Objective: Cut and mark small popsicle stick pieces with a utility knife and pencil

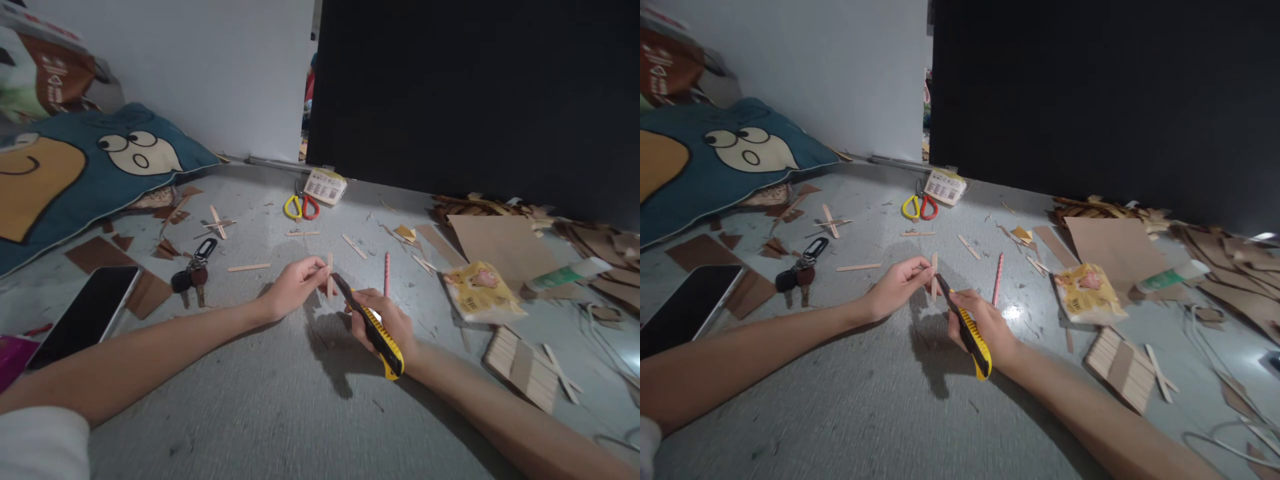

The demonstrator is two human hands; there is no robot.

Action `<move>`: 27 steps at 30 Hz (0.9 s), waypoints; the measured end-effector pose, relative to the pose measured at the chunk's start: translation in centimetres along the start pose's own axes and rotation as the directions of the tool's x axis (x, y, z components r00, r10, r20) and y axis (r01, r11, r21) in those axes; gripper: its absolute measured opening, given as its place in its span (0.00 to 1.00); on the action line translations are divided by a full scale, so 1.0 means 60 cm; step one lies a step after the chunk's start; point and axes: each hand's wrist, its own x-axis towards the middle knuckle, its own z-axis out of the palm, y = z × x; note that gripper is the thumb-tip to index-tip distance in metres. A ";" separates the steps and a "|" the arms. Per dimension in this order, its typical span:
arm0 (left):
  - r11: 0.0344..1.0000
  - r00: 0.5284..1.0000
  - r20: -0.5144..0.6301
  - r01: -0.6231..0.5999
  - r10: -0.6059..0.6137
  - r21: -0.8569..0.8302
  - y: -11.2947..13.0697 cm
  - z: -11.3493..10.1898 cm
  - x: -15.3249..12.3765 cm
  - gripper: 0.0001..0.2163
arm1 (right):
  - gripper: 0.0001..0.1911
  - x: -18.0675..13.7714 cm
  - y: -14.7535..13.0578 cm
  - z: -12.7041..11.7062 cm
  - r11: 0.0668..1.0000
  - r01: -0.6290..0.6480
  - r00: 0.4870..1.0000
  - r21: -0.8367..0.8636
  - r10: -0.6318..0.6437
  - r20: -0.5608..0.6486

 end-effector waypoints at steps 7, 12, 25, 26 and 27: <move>1.000 1.000 -0.001 -0.004 0.004 -0.011 -0.002 0.003 0.000 0.20 | 0.25 -0.001 0.007 0.005 0.997 0.061 0.998 -0.040 -0.061 0.010; 1.000 1.000 -0.012 -0.011 0.011 0.010 -0.008 0.004 0.001 0.21 | 0.25 -0.006 0.015 0.006 0.997 0.066 0.997 -0.051 -0.064 0.044; 0.995 0.999 -0.016 -0.036 0.037 0.095 -0.008 0.002 -0.001 0.20 | 0.19 0.001 0.004 0.005 1.000 0.004 0.999 -0.026 -0.003 0.050; 0.995 0.999 -0.018 -0.035 0.037 0.096 -0.008 0.002 -0.001 0.20 | 0.18 0.002 0.003 0.005 1.000 -0.008 0.999 -0.018 0.008 0.043; 0.994 0.999 -0.020 -0.034 0.036 0.099 -0.008 0.002 -0.001 0.20 | 0.18 0.003 0.002 0.005 1.000 -0.017 0.999 -0.013 0.018 0.042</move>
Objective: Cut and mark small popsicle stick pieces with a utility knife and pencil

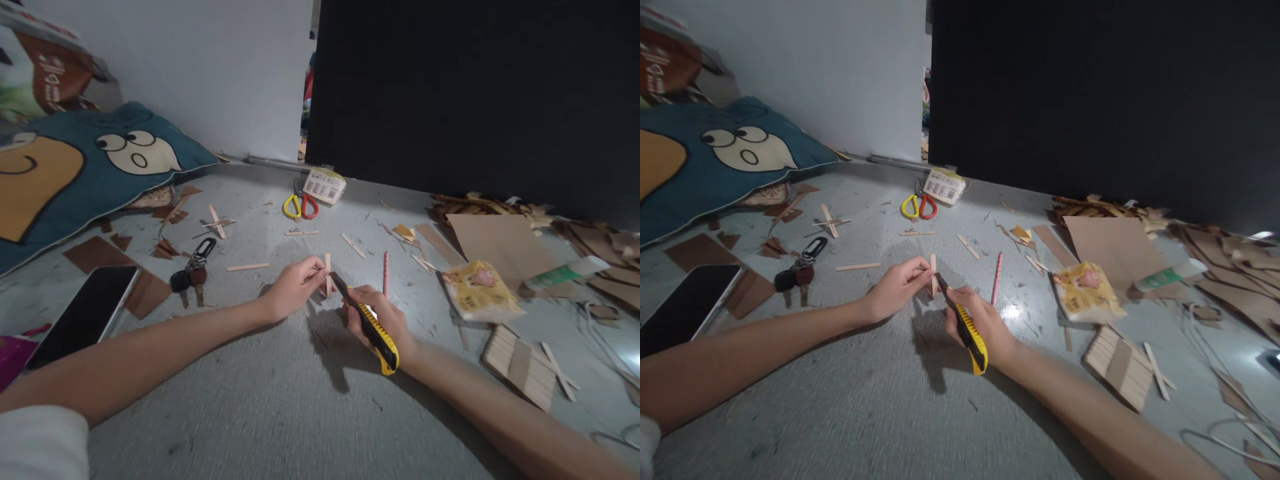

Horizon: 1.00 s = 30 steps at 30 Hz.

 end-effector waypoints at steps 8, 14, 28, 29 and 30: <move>1.000 1.000 0.009 0.002 -0.002 0.022 -0.003 -0.002 0.000 0.20 | 0.16 0.001 0.002 0.001 0.998 -0.028 0.999 0.064 0.027 0.020; 0.997 0.999 0.034 0.040 -0.038 -0.070 -0.008 -0.004 0.005 0.21 | 0.09 -0.003 0.011 0.001 0.973 -0.150 0.988 0.175 0.152 0.003; 0.990 0.998 0.054 0.024 -0.017 -0.141 -0.011 -0.010 0.009 0.22 | 0.12 0.019 0.011 -0.001 0.771 -0.327 0.929 0.546 0.369 0.035; 0.990 0.999 0.052 0.024 -0.017 -0.137 -0.011 -0.010 0.009 0.22 | 0.12 0.019 0.012 -0.001 0.758 -0.337 0.924 0.559 0.380 0.043; 0.991 0.999 0.049 0.024 -0.017 -0.129 -0.011 -0.010 0.008 0.22 | 0.12 0.019 0.014 -0.002 0.742 -0.345 0.920 0.575 0.389 0.050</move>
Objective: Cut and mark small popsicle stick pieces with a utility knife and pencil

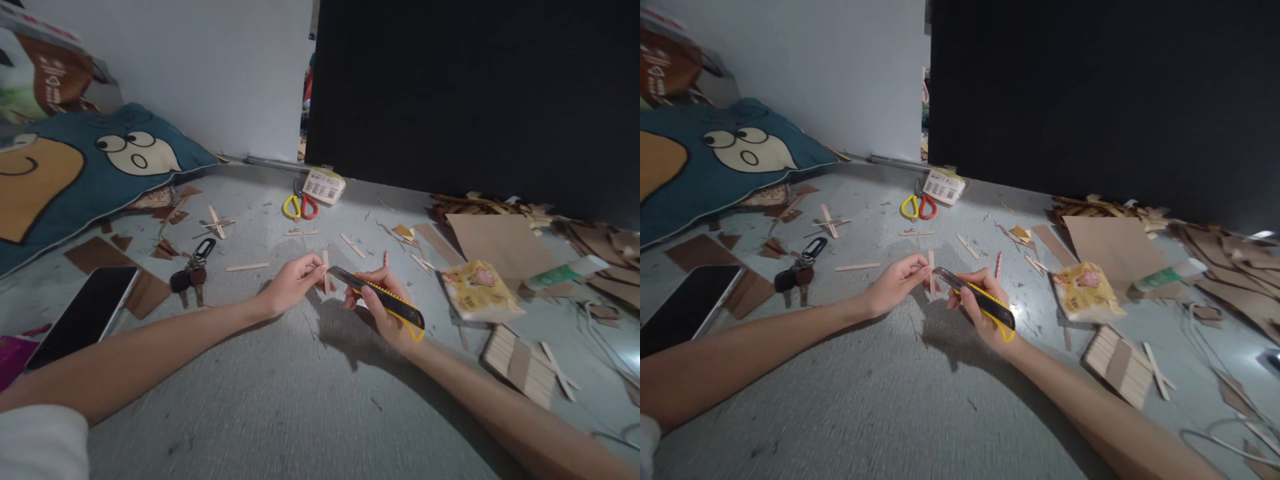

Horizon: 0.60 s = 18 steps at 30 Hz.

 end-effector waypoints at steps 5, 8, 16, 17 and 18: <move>1.000 1.000 -0.016 0.008 -0.008 0.010 0.005 0.001 -0.002 0.23 | 0.11 0.005 0.013 -0.004 0.978 -0.098 0.994 0.186 0.103 -0.020; 1.000 1.000 -0.022 0.008 -0.008 -0.008 0.008 0.002 0.000 0.23 | 0.12 0.011 0.016 -0.004 0.936 -0.186 0.980 0.298 0.198 -0.010; 0.999 0.999 -0.036 0.020 -0.022 -0.042 0.011 0.005 0.000 0.21 | 0.11 0.007 0.014 -0.005 0.968 -0.109 0.991 0.227 0.123 -0.045; 0.999 0.999 -0.036 0.020 -0.022 -0.040 0.011 0.005 0.000 0.21 | 0.11 0.005 0.013 -0.005 0.977 -0.096 0.994 0.193 0.105 -0.035; 0.999 0.999 -0.036 0.020 -0.021 -0.035 0.011 0.005 -0.001 0.21 | 0.11 0.003 0.011 -0.004 0.982 -0.087 0.996 0.165 0.092 -0.022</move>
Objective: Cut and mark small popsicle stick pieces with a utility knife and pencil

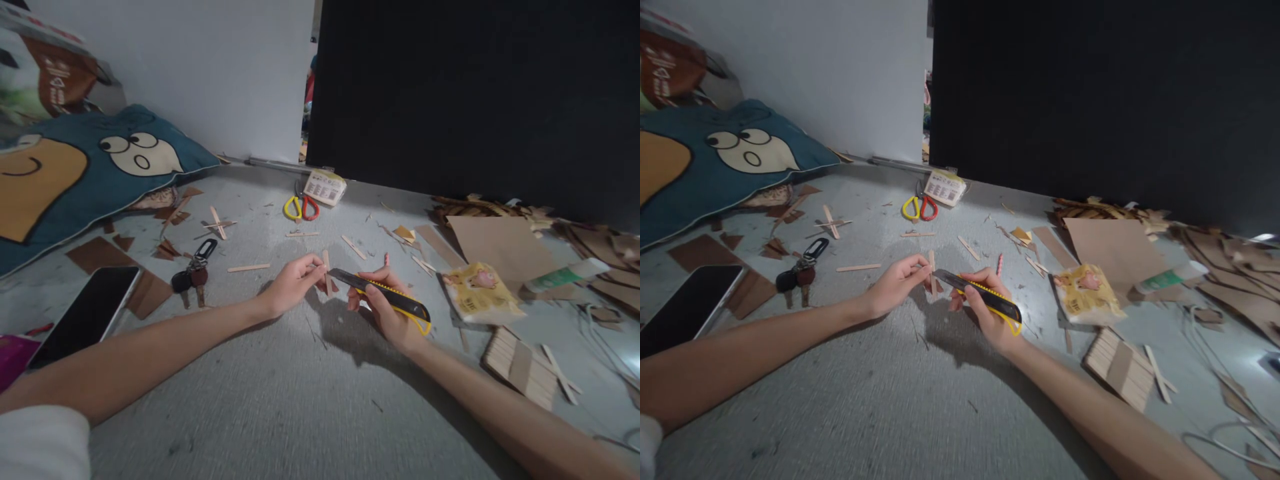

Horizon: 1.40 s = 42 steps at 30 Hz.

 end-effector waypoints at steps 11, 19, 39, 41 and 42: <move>0.999 1.000 -0.027 -0.004 0.005 0.043 -0.009 0.000 -0.001 0.19 | 0.12 -0.008 -0.009 0.014 0.969 0.138 0.990 -0.205 -0.137 0.016; 1.000 1.000 -0.025 0.010 -0.009 0.026 -0.004 0.004 -0.003 0.20 | 0.08 -0.020 0.009 0.006 0.893 0.258 0.966 -0.368 -0.247 0.079; 0.997 0.997 -0.072 0.010 -0.005 0.078 -0.011 0.005 -0.004 0.19 | 0.15 -0.029 -0.004 0.011 0.748 0.338 0.941 -0.572 -0.277 0.194; 0.996 0.997 -0.078 0.007 -0.001 0.087 -0.012 0.004 -0.004 0.18 | 0.14 -0.029 -0.003 0.010 0.761 0.316 0.949 -0.567 -0.251 0.192; 0.996 0.997 -0.079 0.005 0.002 0.091 -0.013 0.004 -0.004 0.18 | 0.14 -0.029 -0.003 0.010 0.763 0.307 0.952 -0.568 -0.244 0.187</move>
